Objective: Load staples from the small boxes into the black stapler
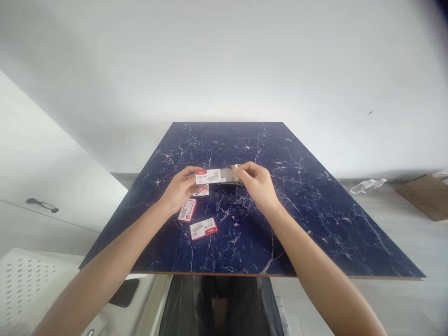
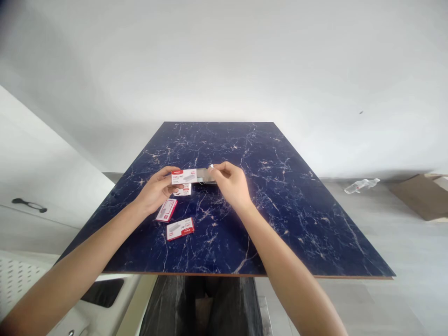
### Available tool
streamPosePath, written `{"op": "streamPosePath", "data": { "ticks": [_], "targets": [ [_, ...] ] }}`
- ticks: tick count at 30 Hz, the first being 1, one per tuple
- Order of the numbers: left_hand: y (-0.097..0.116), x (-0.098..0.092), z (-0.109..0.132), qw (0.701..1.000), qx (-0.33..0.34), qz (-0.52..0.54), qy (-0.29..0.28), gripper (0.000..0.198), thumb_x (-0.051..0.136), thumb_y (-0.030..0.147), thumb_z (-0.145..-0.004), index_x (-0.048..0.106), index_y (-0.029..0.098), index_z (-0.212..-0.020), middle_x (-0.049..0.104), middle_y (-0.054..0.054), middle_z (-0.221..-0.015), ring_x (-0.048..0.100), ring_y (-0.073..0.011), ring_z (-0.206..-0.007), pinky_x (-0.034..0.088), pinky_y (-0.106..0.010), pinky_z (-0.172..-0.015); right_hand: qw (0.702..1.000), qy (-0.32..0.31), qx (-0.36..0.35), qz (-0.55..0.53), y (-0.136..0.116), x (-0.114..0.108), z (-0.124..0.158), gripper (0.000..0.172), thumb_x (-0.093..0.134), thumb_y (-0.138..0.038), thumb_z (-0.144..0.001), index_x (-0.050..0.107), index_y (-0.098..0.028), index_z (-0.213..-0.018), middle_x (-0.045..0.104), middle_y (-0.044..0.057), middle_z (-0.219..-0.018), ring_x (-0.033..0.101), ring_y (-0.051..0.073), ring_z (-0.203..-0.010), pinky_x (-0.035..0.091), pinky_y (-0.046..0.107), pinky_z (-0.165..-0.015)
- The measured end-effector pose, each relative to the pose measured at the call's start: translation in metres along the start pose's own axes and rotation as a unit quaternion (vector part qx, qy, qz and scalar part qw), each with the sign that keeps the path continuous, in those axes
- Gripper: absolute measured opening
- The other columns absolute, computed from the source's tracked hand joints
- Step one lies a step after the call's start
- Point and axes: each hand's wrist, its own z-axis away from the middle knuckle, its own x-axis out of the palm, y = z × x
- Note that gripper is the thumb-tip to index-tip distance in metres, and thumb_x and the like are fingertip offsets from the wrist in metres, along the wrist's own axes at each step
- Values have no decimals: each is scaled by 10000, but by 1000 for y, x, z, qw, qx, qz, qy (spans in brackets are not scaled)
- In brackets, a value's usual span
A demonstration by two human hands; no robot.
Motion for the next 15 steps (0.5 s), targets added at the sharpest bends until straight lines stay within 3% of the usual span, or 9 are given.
{"op": "streamPosePath", "data": {
  "ticks": [6, 10, 12, 15],
  "targets": [
    [-7, -4, -4, 998, -22, 53, 19, 293, 773, 216, -816, 702, 208, -1101, 768, -45, -949, 742, -125, -747, 616, -170, -667, 983, 12, 58, -174, 1, -3, -5, 360, 720, -421, -815, 462, -221, -663, 723, 70, -969, 702, 207, -912, 596, 352, -823],
    [-9, -4, -5, 994, -38, 95, 25, 249, 759, 158, -808, 717, 204, -1050, 768, -38, -944, 734, -108, -749, 607, -142, -660, 958, 47, 115, -260, 4, -5, -7, 379, 844, -348, -689, 489, -225, -735, 685, 7, -824, 673, 138, -727, 606, 278, -720],
    [-9, -1, -5, 993, -48, 107, 23, 240, 760, 134, -797, 722, 199, -1026, 768, -36, -923, 730, -105, -745, 603, -135, -649, 951, 30, 139, -275, 4, -3, -6, 384, 870, -349, -669, 560, -233, -861, 686, -14, -805, 642, 104, -648, 599, 239, -663],
    [-8, 3, -3, 992, -50, 109, 21, 239, 755, 117, -794, 727, 187, -1021, 768, -41, -901, 723, -105, -725, 604, -142, -645, 951, -44, 157, -262, 4, 4, -3, 404, 867, -394, -688, 621, -221, -958, 699, -10, -801, 631, 83, -621, 595, 207, -644]
  ]
}}
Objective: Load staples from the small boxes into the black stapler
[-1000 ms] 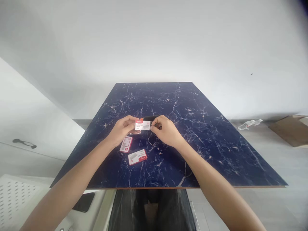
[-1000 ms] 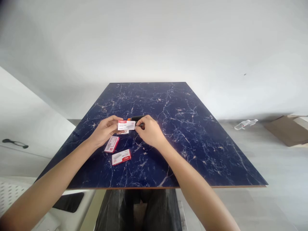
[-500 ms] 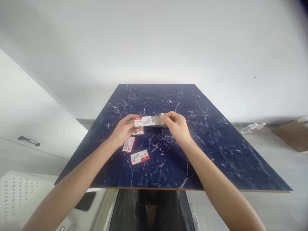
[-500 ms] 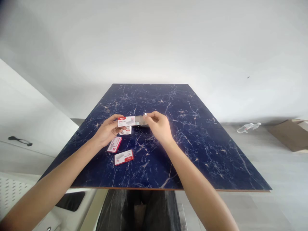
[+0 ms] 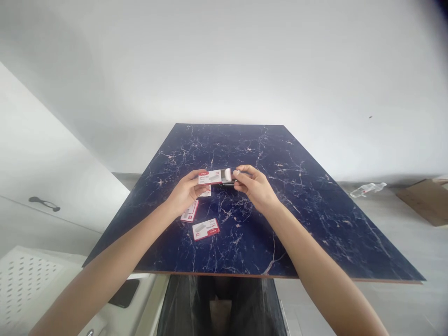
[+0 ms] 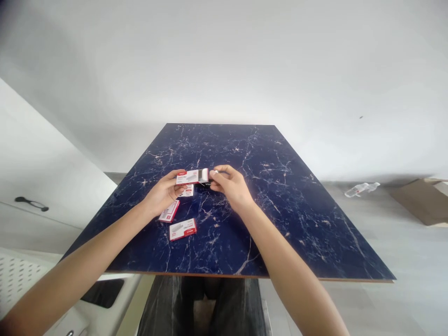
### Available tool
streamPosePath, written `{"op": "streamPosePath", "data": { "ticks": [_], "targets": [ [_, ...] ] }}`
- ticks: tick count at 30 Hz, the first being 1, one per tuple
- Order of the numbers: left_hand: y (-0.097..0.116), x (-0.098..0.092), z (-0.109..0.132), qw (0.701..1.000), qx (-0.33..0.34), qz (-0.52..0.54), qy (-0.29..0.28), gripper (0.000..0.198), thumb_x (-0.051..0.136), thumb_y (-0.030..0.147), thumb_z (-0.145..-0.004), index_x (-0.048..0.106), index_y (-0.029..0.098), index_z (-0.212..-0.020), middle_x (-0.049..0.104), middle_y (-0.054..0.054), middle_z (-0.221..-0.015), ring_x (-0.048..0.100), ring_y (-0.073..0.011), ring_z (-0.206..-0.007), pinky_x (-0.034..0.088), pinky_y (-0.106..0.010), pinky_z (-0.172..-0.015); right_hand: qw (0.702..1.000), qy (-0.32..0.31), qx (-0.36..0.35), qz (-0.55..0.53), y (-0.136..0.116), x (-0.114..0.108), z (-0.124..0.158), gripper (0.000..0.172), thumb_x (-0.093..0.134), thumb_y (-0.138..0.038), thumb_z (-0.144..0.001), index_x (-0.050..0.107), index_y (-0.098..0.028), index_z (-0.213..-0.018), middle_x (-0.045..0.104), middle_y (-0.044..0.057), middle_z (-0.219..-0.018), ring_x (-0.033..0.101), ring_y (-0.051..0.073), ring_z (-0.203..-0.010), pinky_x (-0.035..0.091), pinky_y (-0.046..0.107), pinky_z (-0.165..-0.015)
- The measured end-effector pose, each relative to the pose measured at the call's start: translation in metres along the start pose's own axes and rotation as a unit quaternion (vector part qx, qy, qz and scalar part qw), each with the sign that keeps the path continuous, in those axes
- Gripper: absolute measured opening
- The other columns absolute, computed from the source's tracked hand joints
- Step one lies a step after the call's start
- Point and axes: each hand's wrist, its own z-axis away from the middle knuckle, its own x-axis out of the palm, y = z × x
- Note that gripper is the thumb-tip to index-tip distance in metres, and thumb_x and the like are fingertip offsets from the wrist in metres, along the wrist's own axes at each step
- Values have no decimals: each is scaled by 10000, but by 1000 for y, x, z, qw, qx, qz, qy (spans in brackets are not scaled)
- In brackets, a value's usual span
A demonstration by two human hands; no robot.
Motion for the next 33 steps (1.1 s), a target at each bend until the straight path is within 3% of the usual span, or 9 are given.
{"op": "streamPosePath", "data": {
  "ticks": [3, 9, 16, 20, 28, 33],
  "targets": [
    [0, 2, 3, 1000, 4, -7, -7, 257, 734, 117, -802, 732, 167, -1054, 770, -59, -910, 724, -117, -725, 613, -170, -669, 999, -21, -5, 42, 5, 5, 1, 391, 868, -414, -689, 636, -208, -926, 690, -17, -750, 644, 89, -638, 598, 205, -658],
    [-1, 1, 5, 998, 28, -57, -24, 276, 738, 156, -794, 727, 164, -1070, 767, -81, -987, 739, -160, -771, 626, -247, -725, 992, -1, -46, 117, 10, 2, -3, 369, 868, -440, -678, 674, -199, -878, 694, -4, -788, 652, 104, -655, 605, 233, -657],
    [-1, 3, 7, 983, 75, -167, -20, 303, 762, 237, -799, 722, 180, -1094, 757, -90, -1069, 740, -204, -858, 622, -337, -809, 993, -26, -42, 112, 9, 4, 1, 346, 859, -452, -693, 697, -207, -875, 742, 27, -873, 685, 126, -726, 614, 251, -704],
    [-2, 2, 6, 984, 70, -162, -34, 297, 727, 286, -828, 729, 160, -1098, 759, -101, -1041, 744, -216, -836, 623, -370, -819, 989, -24, -35, 140, 14, 2, -1, 330, 863, -421, -691, 700, -202, -877, 750, 36, -846, 702, 145, -704, 608, 261, -673],
    [-5, -1, 5, 972, 79, -212, -59, 392, 801, 350, -796, 681, 174, -1125, 747, -100, -1067, 739, -199, -824, 623, -370, -811, 995, -1, -4, 102, 12, 2, -2, 303, 888, -369, -644, 711, -193, -816, 746, 32, -783, 671, 130, -643, 592, 251, -642],
    [-2, -2, 5, 972, 62, -215, -73, 409, 815, 342, -787, 677, 172, -1132, 747, -101, -1072, 742, -200, -845, 622, -348, -795, 995, -20, 0, 95, 10, 1, -3, 321, 910, -357, -604, 728, -191, -810, 752, 36, -817, 663, 125, -646, 581, 246, -625]
  ]
}}
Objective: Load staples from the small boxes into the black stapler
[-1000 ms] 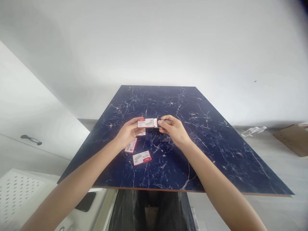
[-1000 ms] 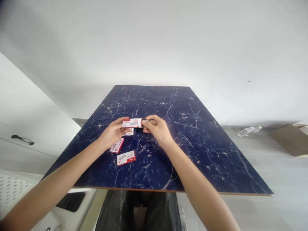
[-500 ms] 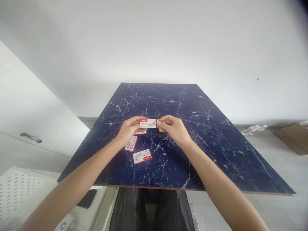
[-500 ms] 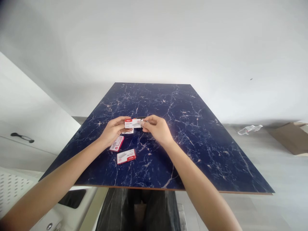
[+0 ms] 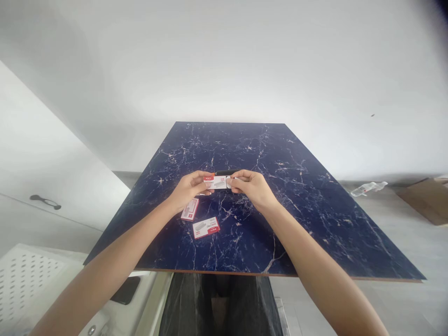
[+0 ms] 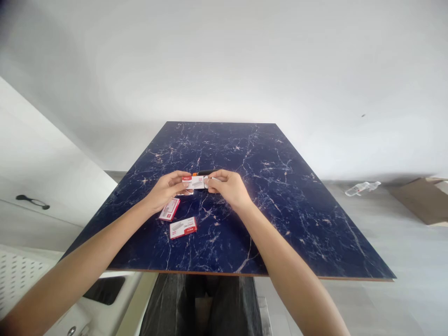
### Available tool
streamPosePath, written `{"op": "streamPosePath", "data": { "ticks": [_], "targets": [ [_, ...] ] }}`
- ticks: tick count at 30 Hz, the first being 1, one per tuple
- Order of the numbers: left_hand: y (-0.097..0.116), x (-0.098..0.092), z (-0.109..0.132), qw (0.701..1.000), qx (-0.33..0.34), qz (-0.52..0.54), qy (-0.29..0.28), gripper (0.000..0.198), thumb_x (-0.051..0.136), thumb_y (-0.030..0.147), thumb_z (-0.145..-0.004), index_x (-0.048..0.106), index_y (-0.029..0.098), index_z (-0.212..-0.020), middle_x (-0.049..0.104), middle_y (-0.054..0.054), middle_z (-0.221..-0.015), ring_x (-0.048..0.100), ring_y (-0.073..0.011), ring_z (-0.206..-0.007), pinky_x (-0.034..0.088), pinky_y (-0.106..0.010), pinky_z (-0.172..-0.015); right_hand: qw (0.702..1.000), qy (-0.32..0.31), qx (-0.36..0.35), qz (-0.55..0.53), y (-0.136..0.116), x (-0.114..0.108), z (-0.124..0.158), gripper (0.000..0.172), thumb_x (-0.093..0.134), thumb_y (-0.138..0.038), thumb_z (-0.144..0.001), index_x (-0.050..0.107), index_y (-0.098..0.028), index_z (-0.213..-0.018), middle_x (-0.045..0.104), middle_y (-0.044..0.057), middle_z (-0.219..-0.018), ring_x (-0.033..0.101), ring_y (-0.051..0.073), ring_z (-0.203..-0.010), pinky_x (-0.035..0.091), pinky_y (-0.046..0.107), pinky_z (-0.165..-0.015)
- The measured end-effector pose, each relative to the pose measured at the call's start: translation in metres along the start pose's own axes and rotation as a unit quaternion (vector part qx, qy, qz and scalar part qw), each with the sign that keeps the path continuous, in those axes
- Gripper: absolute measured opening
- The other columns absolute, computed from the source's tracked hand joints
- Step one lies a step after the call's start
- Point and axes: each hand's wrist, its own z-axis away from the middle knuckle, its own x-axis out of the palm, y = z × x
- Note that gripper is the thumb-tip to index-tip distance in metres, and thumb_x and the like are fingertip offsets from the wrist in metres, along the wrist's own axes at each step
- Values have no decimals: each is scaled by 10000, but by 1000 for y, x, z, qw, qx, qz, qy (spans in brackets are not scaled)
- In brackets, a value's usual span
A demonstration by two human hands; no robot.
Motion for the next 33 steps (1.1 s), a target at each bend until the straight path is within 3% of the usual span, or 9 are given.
{"op": "streamPosePath", "data": {
  "ticks": [9, 13, 17, 19, 21, 23, 25, 29, 33],
  "targets": [
    [4, 1, 4, 992, -44, 90, -71, 429, 846, 283, -761, 675, 186, -1142, 756, -76, -1017, 754, -172, -790, 614, -250, -709, 993, -111, 10, -46, -10, -3, 8, 298, 913, -375, -614, 718, -202, -758, 677, -22, -670, 552, 71, -535, 453, 181, -479],
    [5, 4, 5, 997, -35, 38, -58, 411, 830, 319, -782, 653, 187, -1130, 743, -83, -1050, 758, -180, -816, 612, -253, -712, 995, -74, -55, 47, -14, -4, 9, 302, 890, -415, -640, 735, -199, -785, 696, -5, -700, 548, 85, -521, 450, 208, -477],
    [6, 12, 9, 993, 2, -105, -57, 366, 759, 410, -839, 623, 199, -1105, 730, -97, -1066, 748, -203, -785, 607, -305, -670, 976, -31, -76, 204, -20, -23, 4, 301, 791, -495, -752, 782, -211, -852, 712, 22, -690, 591, 131, -536, 461, 250, -501],
    [4, 16, 12, 968, 55, -231, -75, 294, 705, 436, -875, 656, 202, -1046, 729, -86, -968, 718, -194, -712, 576, -307, -628, 957, -4, -77, 279, -21, -40, -2, 335, 699, -535, -827, 791, -218, -883, 717, 29, -706, 608, 154, -557, 470, 274, -527],
    [2, 18, 14, 915, 132, -374, -75, 237, 674, 428, -892, 701, 210, -980, 715, -79, -912, 687, -195, -710, 548, -313, -645, 936, 40, -87, 338, -19, -58, -11, 343, 637, -524, -873, 791, -221, -918, 736, 35, -794, 645, 180, -666, 494, 296, -618],
    [0, 19, 15, 854, 186, -482, -57, 223, 650, 414, -904, 723, 223, -993, 700, -80, -998, 668, -189, -734, 529, -319, -675, 924, 68, -65, 371, -17, -73, -19, 321, 634, -478, -879, 788, -203, -940, 743, 48, -876, 667, 212, -807, 505, 313, -716],
    [1, 18, 14, 819, 198, -537, -33, 254, 606, 418, -932, 715, 233, -1065, 671, -77, -1102, 658, -171, -736, 517, -317, -680, 924, 66, -16, 376, -15, -84, -25, 327, 627, -457, -884, 783, -184, -974, 737, 62, -882, 666, 226, -840, 510, 322, -736],
    [7, 12, 11, 808, 215, -546, 38, 227, 541, 375, -974, 706, 226, -1023, 661, -49, -1045, 656, -169, -811, 502, -301, -719, 929, 24, 29, 367, -15, -92, -29, 363, 525, -392, -948, 744, -184, -1147, 729, 65, -840, 666, 215, -778, 528, 338, -726],
    [9, 5, 7, 815, 228, -526, 87, 164, 545, 299, -970, 687, 222, -993, 666, -22, -996, 623, -145, -767, 482, -289, -715, 909, -2, -49, 415, -11, -96, -28, 384, 500, -340, -969, 665, -205, -1288, 755, 81, -1018, 691, 237, -969, 520, 384, -899]
  ]
}}
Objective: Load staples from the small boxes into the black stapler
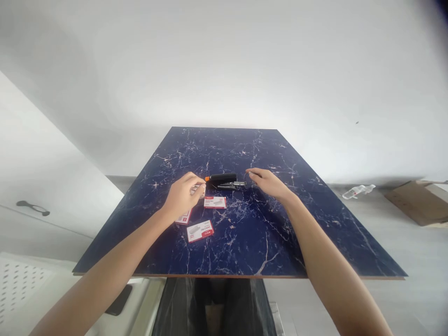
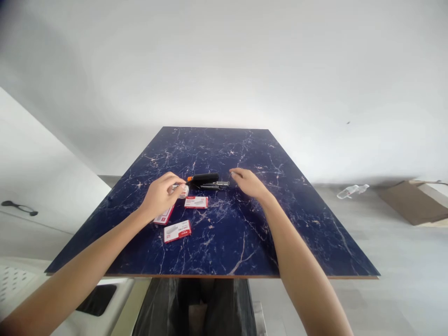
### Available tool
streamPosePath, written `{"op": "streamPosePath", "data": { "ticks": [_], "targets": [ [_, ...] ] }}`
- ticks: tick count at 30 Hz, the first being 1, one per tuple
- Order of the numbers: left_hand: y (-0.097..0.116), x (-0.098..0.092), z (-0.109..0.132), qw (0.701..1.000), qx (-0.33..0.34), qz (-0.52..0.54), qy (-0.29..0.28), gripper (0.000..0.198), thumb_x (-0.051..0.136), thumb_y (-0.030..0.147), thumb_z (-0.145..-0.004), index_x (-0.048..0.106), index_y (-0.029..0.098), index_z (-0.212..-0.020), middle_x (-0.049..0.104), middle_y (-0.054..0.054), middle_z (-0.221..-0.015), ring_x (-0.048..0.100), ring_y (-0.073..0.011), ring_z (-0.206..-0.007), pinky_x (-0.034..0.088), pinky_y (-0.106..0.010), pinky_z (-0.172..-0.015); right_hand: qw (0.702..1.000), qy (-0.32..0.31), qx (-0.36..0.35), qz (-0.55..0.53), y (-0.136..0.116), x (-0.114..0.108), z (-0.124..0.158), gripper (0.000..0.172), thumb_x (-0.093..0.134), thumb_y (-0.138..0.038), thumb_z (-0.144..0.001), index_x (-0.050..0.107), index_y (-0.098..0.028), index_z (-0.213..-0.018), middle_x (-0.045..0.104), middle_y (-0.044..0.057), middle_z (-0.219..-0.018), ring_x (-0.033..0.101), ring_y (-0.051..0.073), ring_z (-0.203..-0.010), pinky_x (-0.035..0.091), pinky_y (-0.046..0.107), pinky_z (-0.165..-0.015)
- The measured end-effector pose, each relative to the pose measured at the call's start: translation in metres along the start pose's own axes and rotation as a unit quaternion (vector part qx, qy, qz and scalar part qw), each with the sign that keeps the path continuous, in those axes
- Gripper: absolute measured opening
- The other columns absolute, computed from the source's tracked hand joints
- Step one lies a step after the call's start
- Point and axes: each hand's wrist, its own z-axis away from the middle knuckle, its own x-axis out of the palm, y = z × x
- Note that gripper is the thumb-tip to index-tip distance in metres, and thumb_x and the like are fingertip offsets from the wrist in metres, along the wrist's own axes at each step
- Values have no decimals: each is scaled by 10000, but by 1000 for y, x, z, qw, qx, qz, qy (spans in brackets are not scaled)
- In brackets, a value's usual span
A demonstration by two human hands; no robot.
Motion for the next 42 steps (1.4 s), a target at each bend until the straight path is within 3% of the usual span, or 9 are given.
{"op": "streamPosePath", "data": {
  "ticks": [5, 14, 27, 31, 36, 42],
  "targets": [
    [-9, 5, -1, 999, -21, 11, 26, 264, 570, 262, -949, 625, 235, -1206, 669, -24, -1033, 615, -156, -815, 493, -310, -788, 997, 57, -50, 3, 5, 8, 3, 360, 578, -398, -953, 635, -229, -1266, 737, 85, -1179, 694, 244, -1067, 512, 391, -964],
    [-9, 7, -1, 1000, -16, -4, 22, 275, 572, 237, -943, 610, 227, -1216, 680, -46, -1061, 611, -230, -1043, 474, -390, -939, 988, 16, -144, 57, 8, 29, -1, 190, 628, -304, -913, 725, -265, -1072, 711, 37, -1182, 655, 220, -1091, 526, 365, -946],
    [-6, 7, 1, 1000, -13, -10, -23, 237, 548, 231, -948, 624, 217, -1173, 688, -54, -1094, 598, -245, -1036, 473, -423, -922, 995, -5, -61, 75, 2, 33, 2, 240, 633, -357, -899, 720, -273, -1106, 749, 19, -1141, 698, 236, -1021, 532, 387, -940],
    [-7, 5, 0, 999, -17, -12, -32, 265, 539, 243, -952, 629, 215, -1199, 689, -63, -1143, 596, -257, -1070, 485, -434, -928, 996, 0, -49, 72, -2, 23, 6, 322, 674, -331, -857, 673, -262, -1172, 740, 28, -1170, 698, 219, -1031, 532, 356, -929],
    [-15, 5, -4, 998, -35, -5, -42, 386, 549, 284, -954, 595, 222, -1332, 672, -75, -1289, 571, -277, -1202, 465, -468, -1027, 992, 17, 26, 121, -23, 3, 22, 148, 634, -336, -866, 674, -240, -971, 767, 52, -1021, 713, 242, -945, 526, 361, -846],
    [-17, 9, -9, 994, -64, 28, -87, 461, 554, 287, -946, 566, 201, -1399, 651, -102, -1350, 562, -278, -1273, 470, -460, -1056, 994, 1, -14, 108, -41, 24, 33, 154, 576, -252, -859, 629, -245, -1004, 763, 63, -1080, 713, 263, -914, 499, 361, -802]
  ]
}}
